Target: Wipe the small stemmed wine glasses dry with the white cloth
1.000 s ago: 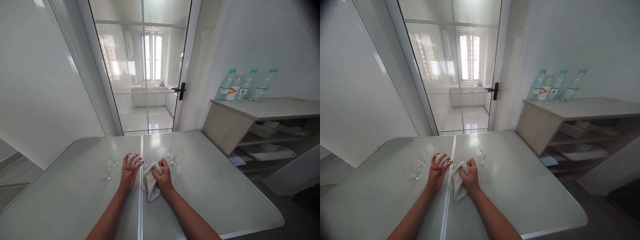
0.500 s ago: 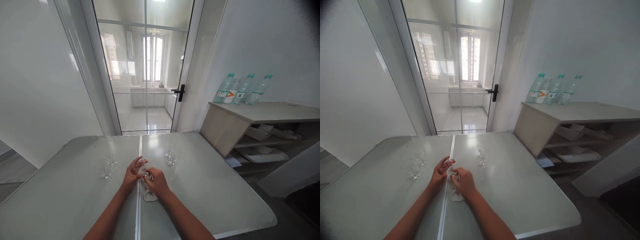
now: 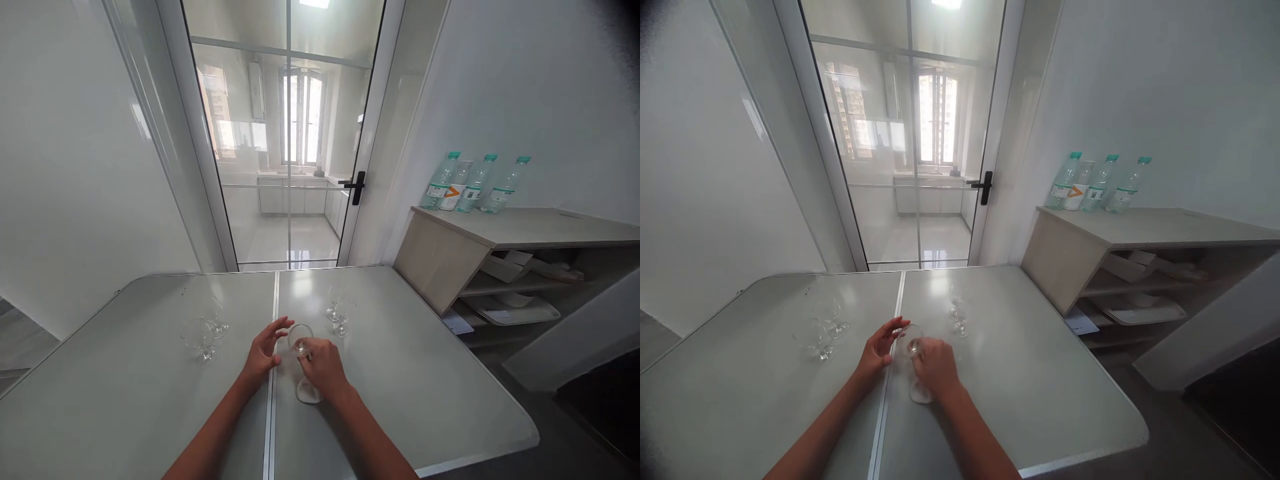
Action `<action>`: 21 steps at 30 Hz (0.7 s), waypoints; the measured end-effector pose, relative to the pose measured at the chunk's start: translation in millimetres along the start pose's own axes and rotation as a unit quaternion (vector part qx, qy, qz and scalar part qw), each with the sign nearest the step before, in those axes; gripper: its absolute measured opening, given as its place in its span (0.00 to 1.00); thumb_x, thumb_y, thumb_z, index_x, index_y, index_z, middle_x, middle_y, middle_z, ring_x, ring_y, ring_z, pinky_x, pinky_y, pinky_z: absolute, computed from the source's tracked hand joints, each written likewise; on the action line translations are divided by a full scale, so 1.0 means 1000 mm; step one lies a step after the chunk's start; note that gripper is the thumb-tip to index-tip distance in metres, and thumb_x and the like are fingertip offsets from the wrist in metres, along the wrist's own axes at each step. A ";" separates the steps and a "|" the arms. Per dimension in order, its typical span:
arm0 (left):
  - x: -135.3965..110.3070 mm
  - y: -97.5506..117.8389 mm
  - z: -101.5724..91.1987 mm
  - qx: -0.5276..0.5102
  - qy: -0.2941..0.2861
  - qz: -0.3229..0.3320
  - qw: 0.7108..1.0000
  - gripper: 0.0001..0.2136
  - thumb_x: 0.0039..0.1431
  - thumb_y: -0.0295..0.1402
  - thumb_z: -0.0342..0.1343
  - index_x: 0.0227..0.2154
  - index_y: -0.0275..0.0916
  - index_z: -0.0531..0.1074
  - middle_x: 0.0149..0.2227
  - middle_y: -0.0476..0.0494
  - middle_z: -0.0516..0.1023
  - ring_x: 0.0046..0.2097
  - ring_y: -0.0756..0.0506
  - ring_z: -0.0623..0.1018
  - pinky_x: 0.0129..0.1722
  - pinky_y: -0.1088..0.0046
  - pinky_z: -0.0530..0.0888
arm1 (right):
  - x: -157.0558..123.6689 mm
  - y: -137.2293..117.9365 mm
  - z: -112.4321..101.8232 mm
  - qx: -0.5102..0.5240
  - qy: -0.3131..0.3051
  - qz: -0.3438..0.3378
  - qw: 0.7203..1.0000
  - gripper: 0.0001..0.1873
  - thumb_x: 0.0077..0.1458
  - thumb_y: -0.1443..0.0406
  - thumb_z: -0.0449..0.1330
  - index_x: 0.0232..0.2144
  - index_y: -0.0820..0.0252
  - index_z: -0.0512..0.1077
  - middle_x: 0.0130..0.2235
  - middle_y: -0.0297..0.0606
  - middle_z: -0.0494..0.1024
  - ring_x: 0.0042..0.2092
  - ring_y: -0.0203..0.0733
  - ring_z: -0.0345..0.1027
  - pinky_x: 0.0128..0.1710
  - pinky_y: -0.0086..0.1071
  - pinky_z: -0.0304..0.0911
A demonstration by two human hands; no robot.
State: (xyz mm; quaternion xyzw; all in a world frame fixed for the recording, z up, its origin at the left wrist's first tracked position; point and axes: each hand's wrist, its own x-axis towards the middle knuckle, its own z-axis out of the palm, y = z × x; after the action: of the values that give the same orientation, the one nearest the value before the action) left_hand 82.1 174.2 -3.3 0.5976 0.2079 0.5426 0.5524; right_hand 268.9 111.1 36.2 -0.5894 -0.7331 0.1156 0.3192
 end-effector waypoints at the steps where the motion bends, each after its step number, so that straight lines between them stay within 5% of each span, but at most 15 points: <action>1: 0.001 0.002 -0.001 0.011 0.022 0.003 1.000 0.41 0.42 0.58 0.69 0.58 0.40 0.73 0.55 0.30 0.75 0.57 0.32 0.72 0.53 0.59 0.69 | -0.004 0.004 -0.007 -0.003 0.007 0.016 1.000 0.11 0.58 0.67 0.58 0.36 0.52 0.81 0.33 0.37 0.84 0.33 0.41 0.75 0.33 0.29 0.55; 5: 0.001 0.009 -0.002 0.052 0.067 -0.014 0.996 0.30 0.53 0.60 0.60 0.46 0.38 0.77 0.42 0.37 0.75 0.42 0.41 0.71 0.44 0.66 0.68 | -0.025 0.036 -0.034 -0.052 0.027 0.136 0.989 0.14 0.61 0.62 0.57 0.30 0.53 0.82 0.30 0.43 0.83 0.31 0.45 0.74 0.30 0.31 0.55; 10: 0.002 0.012 0.002 0.071 0.039 -0.026 0.996 0.27 0.56 0.61 0.56 0.37 0.37 0.77 0.36 0.41 0.71 0.37 0.44 0.67 0.39 0.69 0.66 | -0.042 0.075 -0.056 -0.107 0.026 0.242 0.964 0.17 0.61 0.57 0.58 0.26 0.53 0.82 0.29 0.45 0.82 0.31 0.46 0.74 0.28 0.31 0.54; 15: 0.002 0.017 0.004 0.076 0.024 -0.026 0.996 0.26 0.59 0.59 0.55 0.34 0.37 0.77 0.34 0.42 0.69 0.37 0.44 0.66 0.39 0.68 0.65 | -0.038 0.088 -0.061 -0.089 0.019 0.254 0.963 0.15 0.60 0.56 0.58 0.31 0.54 0.83 0.33 0.44 0.83 0.35 0.47 0.75 0.29 0.31 0.57; 21: 0.002 0.020 0.005 0.078 0.017 -0.028 0.996 0.25 0.60 0.58 0.54 0.34 0.37 0.76 0.34 0.42 0.68 0.36 0.44 0.65 0.38 0.68 0.64 | -0.030 0.087 -0.059 -0.068 0.008 0.263 0.962 0.15 0.57 0.57 0.60 0.25 0.55 0.81 0.30 0.45 0.83 0.31 0.45 0.74 0.28 0.31 0.55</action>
State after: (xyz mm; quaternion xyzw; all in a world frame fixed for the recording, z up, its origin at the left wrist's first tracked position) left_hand 79.6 167.6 16.4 0.6233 0.2755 0.5192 0.5157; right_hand 376.3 95.5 23.7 -0.7826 -0.5561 0.1403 0.2422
